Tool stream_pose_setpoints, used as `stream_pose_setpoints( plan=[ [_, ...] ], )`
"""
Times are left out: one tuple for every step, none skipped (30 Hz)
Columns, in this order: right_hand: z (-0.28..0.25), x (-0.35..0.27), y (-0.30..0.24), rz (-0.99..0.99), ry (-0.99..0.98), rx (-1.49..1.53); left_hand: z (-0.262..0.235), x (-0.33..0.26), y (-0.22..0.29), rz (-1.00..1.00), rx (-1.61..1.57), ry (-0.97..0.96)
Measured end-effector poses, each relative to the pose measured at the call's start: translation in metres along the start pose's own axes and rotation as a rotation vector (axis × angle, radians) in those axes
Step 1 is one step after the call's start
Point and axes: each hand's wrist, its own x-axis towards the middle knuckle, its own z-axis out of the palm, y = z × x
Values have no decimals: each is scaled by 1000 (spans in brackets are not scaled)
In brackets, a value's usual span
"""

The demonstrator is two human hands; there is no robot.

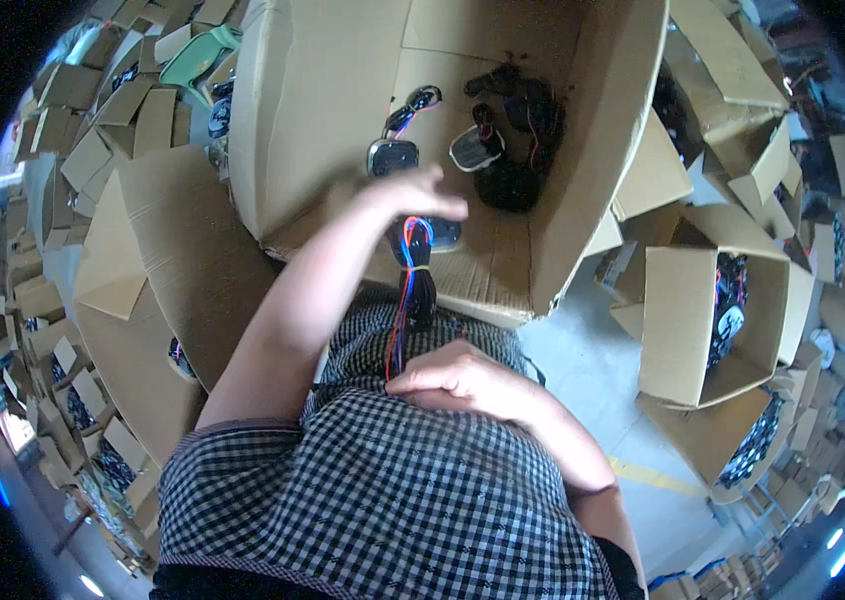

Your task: The person connects wire harnesses to electronic dashboard displays by hand, then verifies that the displays power on.

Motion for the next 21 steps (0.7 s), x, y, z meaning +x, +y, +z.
stream_pose_setpoints(
  plan=[
    [0, -2, -6, 47, 8, -26, 17, 18, -12, -64, 27, -232],
    [-1, -3, -3, 87, 0, -33, 36, 26, -23, -220, 108, -506],
    [0, -4, -12, 110, 50, -39, 45, 46, -36, -114, 107, -744],
    [0, -8, -5, 108, 32, -49, 49, 57, -60, -38, 84, -971],
    [-3, -9, -5, 115, 56, -31, 46, 57, -58, -30, 81, -963],
    [-6, -12, -6, 124, 96, -16, 46, 47, -47, -36, 151, -787],
    [-7, -16, -4, 121, 137, -15, 46, 36, -38, -43, 216, -608],
    [-7, -16, -5, 115, 128, -17, 42, 24, -39, -67, 267, -421],
    [-6, -15, -6, 117, 110, -19, 38, 28, -59, -47, 142, -415],
    [-4, -14, -7, 117, 92, -17, 33, 26, -82, 22, -72, -338],
    [-6, -15, -5, 120, 111, -6, 20, 10, -72, -2, -532, -266],
    [-8, -17, -4, 107, 113, -4, 11, -13, -64, -34, -991, -169],
    [-8, -18, -2, 115, 117, 23, 7, -28, -75, 27, -1380, -240],
    [-10, -17, 0, 122, 122, 51, 3, -41, -84, 102, -1766, -309],
    [-13, -14, -1, 142, 111, 85, -6, -54, -75, 298, -1872, -305],
    [-15, -11, 1, 123, 97, 91, -12, -63, -69, 284, -1875, -220],
    [-16, -8, 2, 152, 98, 91, -16, -75, -62, 354, -1869, -221],
    [-16, -5, 3, 185, 94, 92, -16, -86, -58, 423, -1865, -220],
    [-17, -2, 6, 173, 91, 107, -9, -85, -69, 545, -1809, -386],
    [-17, 0, 6, 160, 71, 108, -1, -91, -72, 497, -1821, -368],
    [-18, 2, 5, 231, 109, 126, 2, -104, -58, 420, -1837, -235]
  ],
)
